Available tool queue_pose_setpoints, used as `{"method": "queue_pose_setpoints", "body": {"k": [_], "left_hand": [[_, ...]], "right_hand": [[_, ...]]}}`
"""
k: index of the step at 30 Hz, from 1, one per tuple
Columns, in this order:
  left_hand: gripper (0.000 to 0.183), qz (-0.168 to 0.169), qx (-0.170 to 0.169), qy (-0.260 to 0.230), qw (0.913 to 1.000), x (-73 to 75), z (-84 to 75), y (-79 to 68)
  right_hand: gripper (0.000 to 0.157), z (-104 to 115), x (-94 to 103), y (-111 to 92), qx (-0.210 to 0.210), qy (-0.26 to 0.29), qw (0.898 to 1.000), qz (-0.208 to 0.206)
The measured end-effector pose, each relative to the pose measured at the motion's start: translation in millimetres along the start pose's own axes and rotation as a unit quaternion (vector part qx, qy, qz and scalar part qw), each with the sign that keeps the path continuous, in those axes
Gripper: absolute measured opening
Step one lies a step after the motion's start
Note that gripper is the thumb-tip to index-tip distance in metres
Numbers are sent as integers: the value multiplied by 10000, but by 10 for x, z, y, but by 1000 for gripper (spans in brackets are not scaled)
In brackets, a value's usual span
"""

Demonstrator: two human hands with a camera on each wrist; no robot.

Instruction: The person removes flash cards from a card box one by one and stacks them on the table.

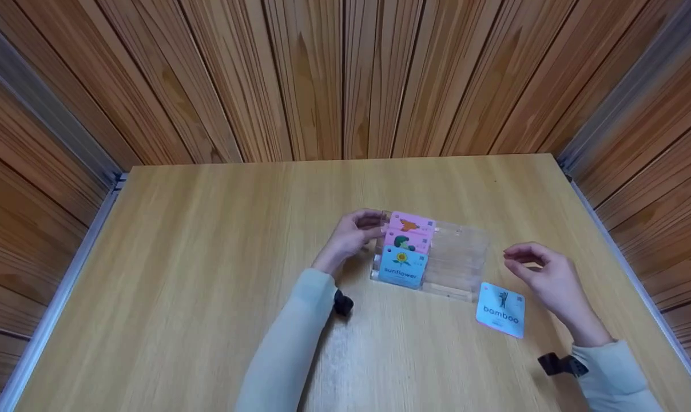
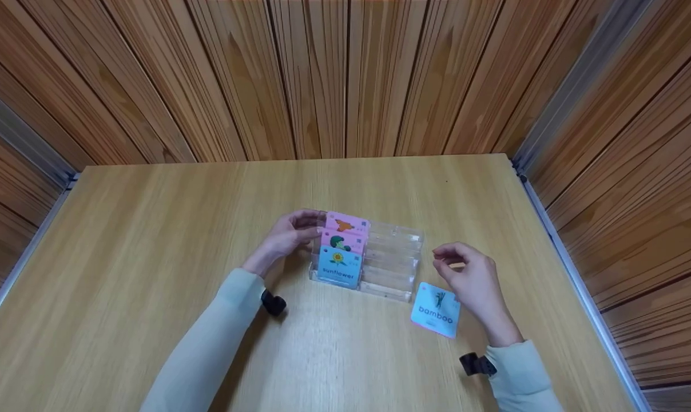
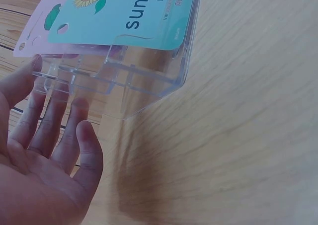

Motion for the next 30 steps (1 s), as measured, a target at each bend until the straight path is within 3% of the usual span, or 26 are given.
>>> {"method": "queue_pose_setpoints", "body": {"k": [9,22,30], "left_hand": [[30,7,-31,90,10000,-3,-11,-16],[31,-22,57,-12,10000,-10,-2,10],[30,12,10,-49,10000,-7,12,-7]], "right_hand": [[25,240,-168,108,268,265,9992,111],[31,534,-567,291,677,709,9946,354],[44,622,-758,380,750,877,9927,343]]}}
Point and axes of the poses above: each hand's wrist, its own y-axis towards the middle knuckle, its own x-axis out of the back of the hand, z = x × y, the point moved 4 cm from there along y, towards the middle knuckle, and after that the axes turned 13 degrees about -x, right-handed, at the moved point
